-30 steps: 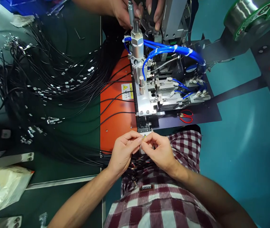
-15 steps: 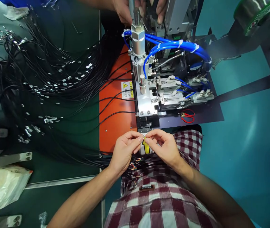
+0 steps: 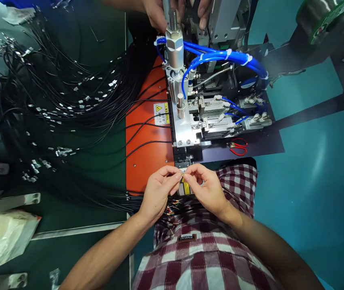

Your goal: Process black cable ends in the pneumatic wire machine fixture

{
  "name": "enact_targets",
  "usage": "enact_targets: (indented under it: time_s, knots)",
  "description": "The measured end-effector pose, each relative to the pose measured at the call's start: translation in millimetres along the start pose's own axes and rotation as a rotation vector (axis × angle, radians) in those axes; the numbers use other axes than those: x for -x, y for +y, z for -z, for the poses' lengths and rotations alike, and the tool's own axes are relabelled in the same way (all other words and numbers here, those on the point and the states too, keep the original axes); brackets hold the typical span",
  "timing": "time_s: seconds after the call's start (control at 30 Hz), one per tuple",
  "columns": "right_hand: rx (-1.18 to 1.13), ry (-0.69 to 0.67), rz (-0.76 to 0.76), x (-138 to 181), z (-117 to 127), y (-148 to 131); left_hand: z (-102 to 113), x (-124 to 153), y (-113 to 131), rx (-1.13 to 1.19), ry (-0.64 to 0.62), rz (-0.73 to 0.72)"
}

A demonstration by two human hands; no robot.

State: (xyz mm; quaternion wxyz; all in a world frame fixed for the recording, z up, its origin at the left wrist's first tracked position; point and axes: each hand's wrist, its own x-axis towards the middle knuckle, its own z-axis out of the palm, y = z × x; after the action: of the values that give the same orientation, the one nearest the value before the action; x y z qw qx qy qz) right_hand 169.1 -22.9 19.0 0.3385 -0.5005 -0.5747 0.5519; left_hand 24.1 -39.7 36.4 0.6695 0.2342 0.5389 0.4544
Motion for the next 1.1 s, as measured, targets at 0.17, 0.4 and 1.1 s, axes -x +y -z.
enact_targets:
  time_s: [0.17, 0.4, 1.1]
  knots:
    - [0.030, 0.022, 0.031, 2.0, -4.0, -0.7, -0.5, 1.3, -0.8, 0.015, -0.002, -0.002]
    - [0.029, 0.068, 0.034, -0.1, -3.8, -4.1, -1.4, 0.3, -1.0, 0.023, 0.002, -0.014]
    - [-0.013, 0.039, 0.058, 3.9, -7.7, -0.6, 0.7, 2.7, -4.5, 0.045, -0.017, -0.046]
